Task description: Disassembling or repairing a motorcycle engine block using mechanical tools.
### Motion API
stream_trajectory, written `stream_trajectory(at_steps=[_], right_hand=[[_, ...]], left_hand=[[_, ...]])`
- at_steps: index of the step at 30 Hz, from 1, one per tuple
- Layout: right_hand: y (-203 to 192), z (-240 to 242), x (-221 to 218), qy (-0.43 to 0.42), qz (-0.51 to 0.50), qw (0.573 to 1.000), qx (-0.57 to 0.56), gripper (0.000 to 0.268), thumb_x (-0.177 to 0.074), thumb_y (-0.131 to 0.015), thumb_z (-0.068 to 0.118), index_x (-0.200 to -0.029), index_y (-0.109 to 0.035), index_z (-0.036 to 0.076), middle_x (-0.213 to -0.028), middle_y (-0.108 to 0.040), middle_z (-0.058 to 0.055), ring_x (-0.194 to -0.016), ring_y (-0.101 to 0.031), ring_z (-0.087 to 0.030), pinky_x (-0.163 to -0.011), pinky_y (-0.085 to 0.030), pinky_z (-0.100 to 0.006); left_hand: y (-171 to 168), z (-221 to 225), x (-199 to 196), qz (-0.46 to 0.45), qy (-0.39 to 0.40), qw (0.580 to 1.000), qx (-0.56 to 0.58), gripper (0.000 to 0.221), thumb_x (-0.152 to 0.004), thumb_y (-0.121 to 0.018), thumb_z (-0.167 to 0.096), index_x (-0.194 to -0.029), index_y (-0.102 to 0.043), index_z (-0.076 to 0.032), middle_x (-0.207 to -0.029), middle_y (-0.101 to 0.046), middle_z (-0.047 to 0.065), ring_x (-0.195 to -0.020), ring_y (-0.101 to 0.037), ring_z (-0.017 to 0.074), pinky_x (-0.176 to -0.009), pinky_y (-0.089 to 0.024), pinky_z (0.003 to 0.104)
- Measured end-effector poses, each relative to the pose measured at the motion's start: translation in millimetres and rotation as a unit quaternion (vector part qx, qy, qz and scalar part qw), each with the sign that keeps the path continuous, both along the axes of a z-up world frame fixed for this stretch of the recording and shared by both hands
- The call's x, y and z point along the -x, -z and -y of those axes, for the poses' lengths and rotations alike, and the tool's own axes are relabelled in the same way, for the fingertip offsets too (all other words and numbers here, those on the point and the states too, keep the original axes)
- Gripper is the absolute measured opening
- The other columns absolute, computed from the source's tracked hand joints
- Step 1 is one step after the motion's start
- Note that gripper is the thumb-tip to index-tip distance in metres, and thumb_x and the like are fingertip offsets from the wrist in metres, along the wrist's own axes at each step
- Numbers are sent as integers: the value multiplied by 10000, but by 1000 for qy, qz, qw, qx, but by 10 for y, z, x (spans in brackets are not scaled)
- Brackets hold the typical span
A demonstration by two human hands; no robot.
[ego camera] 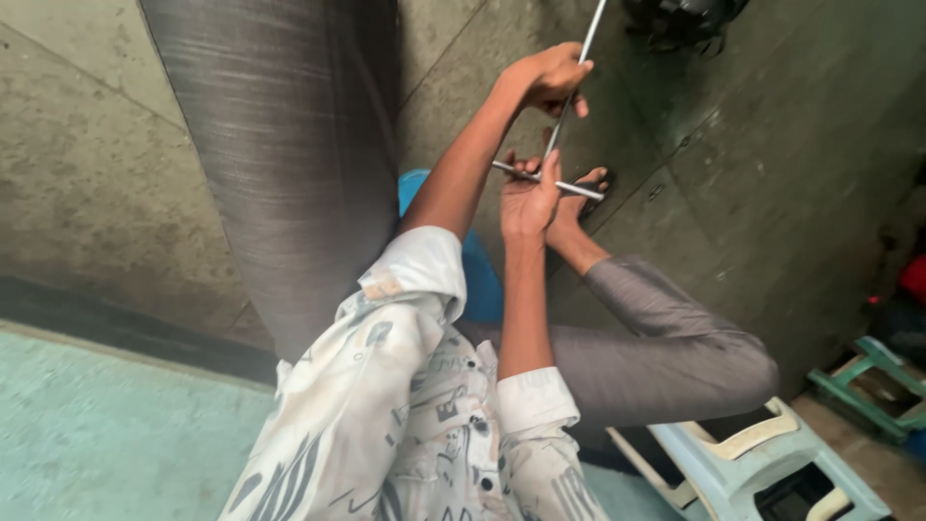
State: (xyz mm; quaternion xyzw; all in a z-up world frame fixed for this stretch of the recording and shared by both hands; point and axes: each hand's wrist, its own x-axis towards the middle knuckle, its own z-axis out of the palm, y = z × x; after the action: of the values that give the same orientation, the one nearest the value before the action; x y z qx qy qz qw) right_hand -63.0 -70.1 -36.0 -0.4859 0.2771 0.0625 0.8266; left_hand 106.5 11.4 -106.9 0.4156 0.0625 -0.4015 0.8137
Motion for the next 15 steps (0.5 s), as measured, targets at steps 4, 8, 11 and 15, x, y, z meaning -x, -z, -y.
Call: stream_trajectory(at_steps=[4, 8, 11, 15], right_hand=[[-10, -7, -37, 29, -33, 995, -90, 428, -1070, -531, 281, -1453, -488, 93, -741, -477, -10, -740, -519, -139, -1043, -497, -418], [1, 50, -41, 18, -33, 976, -217, 374, -1102, -533, 257, -1427, -521, 73, -756, -485, -11, -727, -508, -135, -1024, -498, -379], [528, 389, 27, -49, 7, 995, -88, 273, -1157, -587, 189, -1357, -533, 11, -852, -523, -32, -772, -507, -164, -1003, -479, -423], [267, 135, 44, -160, 96, 889, 417, 373, -1136, -618, 215, -1380, -485, -35, -1103, -576, -156, -985, -550, -326, -1013, -466, -504]], left_hand=[[111, 12, -21, -7, 12, 1000, 3, 235, -1070, -400, -238, -1189, -409, -35, -810, -748, 192, -494, -561, 164, -423, -426, 346], [92, -20, 0, -12, -2, 1000, 4, 244, -1060, -449, -218, -1180, -451, -6, -843, -787, 209, -478, -512, 187, -422, -437, 353], [-245, -258, -11, 97, 143, 975, -142, 373, -1060, -495, -254, -980, -616, 89, -866, -796, 160, -512, -657, 220, -460, -522, 378], [42, 199, 132, 199, 214, 904, -312, 220, -918, -607, -131, -831, -733, 27, -829, -766, 183, -589, -698, 236, -533, -543, 380]])
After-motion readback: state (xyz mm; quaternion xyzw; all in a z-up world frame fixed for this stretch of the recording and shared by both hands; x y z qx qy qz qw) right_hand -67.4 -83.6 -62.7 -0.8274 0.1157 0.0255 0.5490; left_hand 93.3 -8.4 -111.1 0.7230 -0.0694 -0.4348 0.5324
